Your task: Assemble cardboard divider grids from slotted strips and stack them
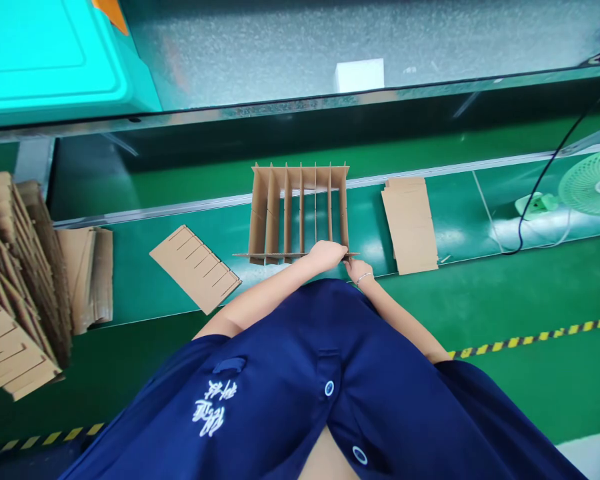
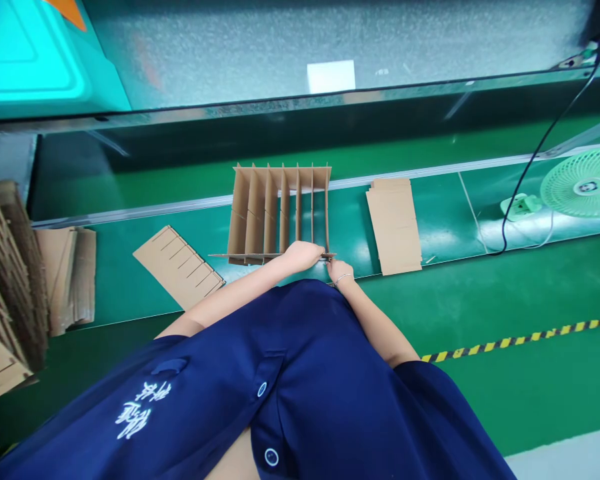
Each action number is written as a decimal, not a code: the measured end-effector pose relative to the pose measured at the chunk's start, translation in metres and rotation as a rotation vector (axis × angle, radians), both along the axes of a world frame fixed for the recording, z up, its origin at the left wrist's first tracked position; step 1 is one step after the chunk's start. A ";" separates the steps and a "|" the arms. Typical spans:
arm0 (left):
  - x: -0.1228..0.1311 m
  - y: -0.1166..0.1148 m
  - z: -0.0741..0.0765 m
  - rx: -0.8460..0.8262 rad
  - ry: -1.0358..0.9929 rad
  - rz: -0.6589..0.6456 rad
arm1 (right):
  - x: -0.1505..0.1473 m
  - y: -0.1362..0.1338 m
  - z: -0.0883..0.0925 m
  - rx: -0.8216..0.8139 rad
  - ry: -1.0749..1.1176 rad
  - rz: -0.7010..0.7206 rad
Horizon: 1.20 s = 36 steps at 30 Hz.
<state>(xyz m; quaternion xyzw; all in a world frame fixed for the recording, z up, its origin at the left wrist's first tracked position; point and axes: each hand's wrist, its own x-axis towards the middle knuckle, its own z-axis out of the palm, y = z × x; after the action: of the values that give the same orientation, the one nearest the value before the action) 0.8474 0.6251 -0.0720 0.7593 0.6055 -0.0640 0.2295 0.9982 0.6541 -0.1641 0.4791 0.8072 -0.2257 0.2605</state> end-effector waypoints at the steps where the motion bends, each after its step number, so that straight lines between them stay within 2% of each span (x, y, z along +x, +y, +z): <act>1: -0.001 0.000 0.000 -0.005 -0.004 0.005 | 0.005 0.003 0.003 0.001 0.019 -0.014; 3: -0.003 -0.001 -0.002 -0.012 -0.017 0.016 | 0.016 0.011 0.012 0.050 0.109 -0.073; 6: -0.003 -0.001 -0.005 -0.005 -0.026 0.032 | 0.028 0.025 0.033 0.163 0.416 -0.145; 7: -0.002 -0.001 -0.006 -0.002 -0.020 0.039 | 0.029 0.030 0.041 0.184 0.529 -0.109; 9: -0.002 -0.001 -0.003 0.013 -0.020 0.052 | 0.024 0.037 0.056 0.192 0.692 0.063; 12: -0.012 -0.012 0.011 0.153 -0.116 0.088 | 0.010 0.041 0.070 0.195 0.718 0.323; 14: -0.025 -0.030 0.020 0.299 -0.213 0.198 | 0.003 0.043 0.074 0.202 0.675 0.394; 16: -0.037 -0.055 0.022 0.368 -0.296 0.355 | 0.001 0.045 0.076 0.198 0.643 0.432; 18: -0.044 -0.081 0.013 0.297 -0.392 0.452 | -0.001 0.047 0.080 0.184 0.630 0.464; 21: -0.037 -0.105 -0.020 0.031 -0.538 0.442 | -0.012 0.048 0.088 0.154 0.629 0.528; 24: -0.020 -0.100 -0.056 -0.151 -0.520 0.473 | -0.038 0.046 0.096 0.090 0.584 0.666; 26: -0.008 -0.087 -0.072 -0.216 -0.436 0.526 | -0.057 0.044 0.098 0.039 0.515 0.776; 30: 0.010 -0.061 -0.085 -0.282 -0.307 0.581 | -0.082 0.040 0.093 -0.010 0.350 0.913; 36: 0.025 -0.043 -0.095 -0.219 -0.338 0.634 | -0.085 0.051 0.082 -0.083 0.288 1.010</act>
<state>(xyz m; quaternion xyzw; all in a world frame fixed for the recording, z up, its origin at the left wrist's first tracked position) 0.8729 0.5818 -0.1668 0.5050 0.7536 0.0719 0.4146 0.9134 0.7054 -0.0818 -0.0164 0.9556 -0.1673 0.2421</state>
